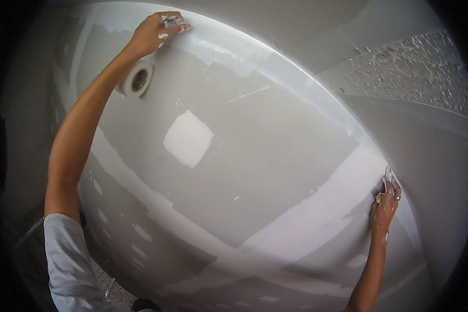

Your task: Applying mesh tape and joint compound to seams on a drywall ceiling while standing on a scaffold.

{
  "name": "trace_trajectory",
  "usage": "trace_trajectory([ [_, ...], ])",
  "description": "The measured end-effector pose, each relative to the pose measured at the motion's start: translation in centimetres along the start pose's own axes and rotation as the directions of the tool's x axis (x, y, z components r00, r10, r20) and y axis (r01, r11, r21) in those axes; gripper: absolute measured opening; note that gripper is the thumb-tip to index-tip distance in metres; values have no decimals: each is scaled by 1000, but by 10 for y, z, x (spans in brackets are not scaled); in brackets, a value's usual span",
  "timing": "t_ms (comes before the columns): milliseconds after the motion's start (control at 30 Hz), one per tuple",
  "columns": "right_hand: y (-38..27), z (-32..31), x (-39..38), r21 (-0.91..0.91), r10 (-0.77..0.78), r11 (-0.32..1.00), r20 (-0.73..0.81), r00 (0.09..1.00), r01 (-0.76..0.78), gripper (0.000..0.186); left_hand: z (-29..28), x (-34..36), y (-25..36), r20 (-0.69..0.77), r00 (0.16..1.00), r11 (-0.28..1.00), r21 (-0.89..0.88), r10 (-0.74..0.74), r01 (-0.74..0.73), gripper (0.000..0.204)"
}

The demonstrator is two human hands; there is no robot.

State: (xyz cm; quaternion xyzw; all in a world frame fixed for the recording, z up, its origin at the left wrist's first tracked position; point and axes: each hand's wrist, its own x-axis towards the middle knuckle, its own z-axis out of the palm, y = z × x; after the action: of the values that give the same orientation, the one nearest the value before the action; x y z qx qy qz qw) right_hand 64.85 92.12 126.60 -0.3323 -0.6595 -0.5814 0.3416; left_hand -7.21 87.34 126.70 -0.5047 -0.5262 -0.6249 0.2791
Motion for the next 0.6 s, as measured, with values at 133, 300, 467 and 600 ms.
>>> trace_trajectory([
  [133, -6, 1, 4, -51, -24, 998, 16, 1000, 25, 60, 20, -2, 6, -64, 993, 994, 33, -98, 100, 44],
  [300, 22, 3, -14, -17, 93, 996, 44, 995, -93, 58, 6, -7, 44, 8, 980, 946, -260, -198, 193, 40],
  [467, -3, 2, 2, -129, 47, 991, 47, 998, -40, 56, 10, -13, 32, -182, 961, 955, -252, -206, 157, 44],
  [600, 17, -10, -6, -193, -2, 981, 25, 1000, 7, 53, 3, -11, 40, 42, 972, 932, -277, -230, 232, 46],
])
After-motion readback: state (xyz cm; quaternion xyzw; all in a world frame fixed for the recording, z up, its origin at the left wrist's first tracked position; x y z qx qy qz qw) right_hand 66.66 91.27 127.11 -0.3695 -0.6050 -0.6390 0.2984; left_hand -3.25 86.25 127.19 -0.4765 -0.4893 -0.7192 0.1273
